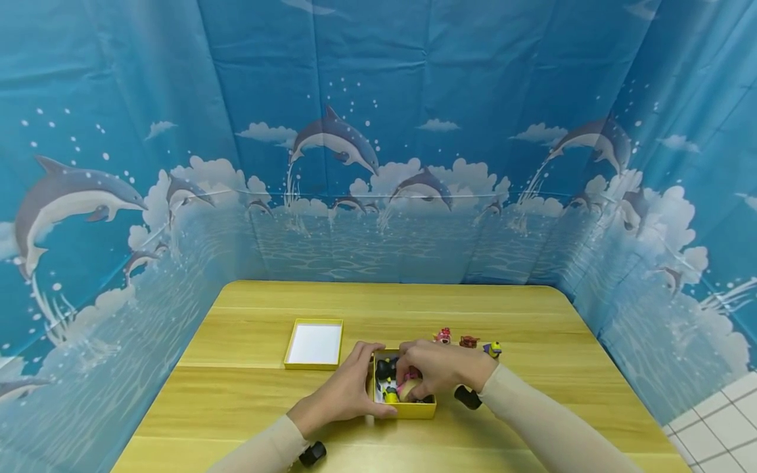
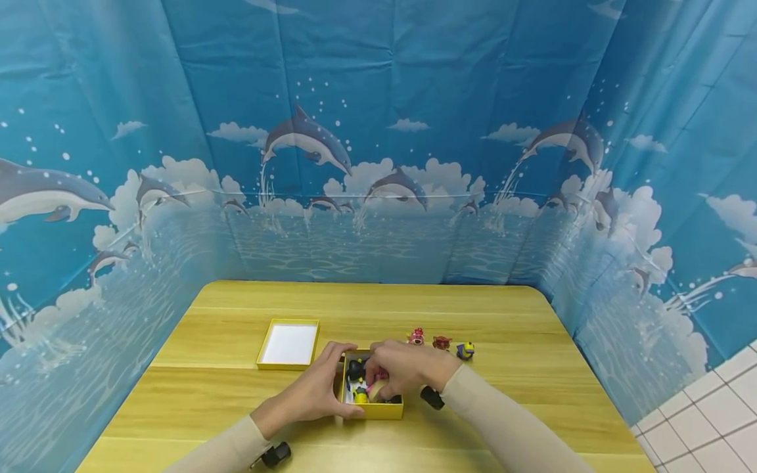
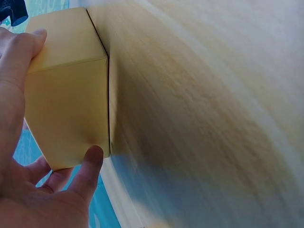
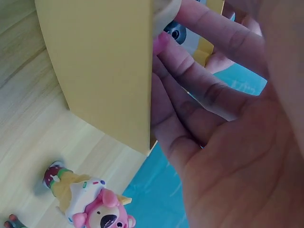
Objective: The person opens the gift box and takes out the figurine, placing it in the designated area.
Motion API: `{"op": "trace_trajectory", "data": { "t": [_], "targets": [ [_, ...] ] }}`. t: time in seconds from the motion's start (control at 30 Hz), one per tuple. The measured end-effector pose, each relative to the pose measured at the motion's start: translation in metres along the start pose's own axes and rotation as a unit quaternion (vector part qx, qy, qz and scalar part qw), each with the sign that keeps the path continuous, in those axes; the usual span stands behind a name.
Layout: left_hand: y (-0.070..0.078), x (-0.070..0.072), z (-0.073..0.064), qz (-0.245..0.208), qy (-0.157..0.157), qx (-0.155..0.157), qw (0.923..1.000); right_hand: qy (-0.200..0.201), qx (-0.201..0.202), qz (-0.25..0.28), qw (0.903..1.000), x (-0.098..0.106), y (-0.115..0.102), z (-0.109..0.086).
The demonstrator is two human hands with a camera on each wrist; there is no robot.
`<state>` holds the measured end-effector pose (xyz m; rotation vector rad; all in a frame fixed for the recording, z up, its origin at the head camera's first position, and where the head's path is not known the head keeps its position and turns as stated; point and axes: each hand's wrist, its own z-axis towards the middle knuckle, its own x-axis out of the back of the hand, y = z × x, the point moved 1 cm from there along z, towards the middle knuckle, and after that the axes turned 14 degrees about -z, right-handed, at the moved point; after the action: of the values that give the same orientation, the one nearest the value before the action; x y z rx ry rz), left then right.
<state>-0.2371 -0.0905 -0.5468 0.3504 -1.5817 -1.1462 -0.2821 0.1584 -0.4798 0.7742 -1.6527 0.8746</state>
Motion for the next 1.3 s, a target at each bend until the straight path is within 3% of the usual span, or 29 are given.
{"op": "trace_trajectory", "data": {
  "t": [0.5, 0.83, 1.3],
  "targets": [
    [0.000, -0.002, -0.002, -0.012, 0.002, -0.006, 0.9999, 0.032, 0.003, 0.034, 0.9989, 0.000, 0.003, -0.007],
    [0.001, -0.001, -0.002, -0.009, 0.001, 0.001, 1.0000, 0.058, -0.010, 0.028, 0.9979, 0.001, 0.004, -0.016],
    [0.002, -0.001, -0.002, -0.011, 0.002, 0.006, 0.9999, 0.096, 0.005, 0.026, 0.9951, 0.000, 0.003, -0.024]
  ]
}}
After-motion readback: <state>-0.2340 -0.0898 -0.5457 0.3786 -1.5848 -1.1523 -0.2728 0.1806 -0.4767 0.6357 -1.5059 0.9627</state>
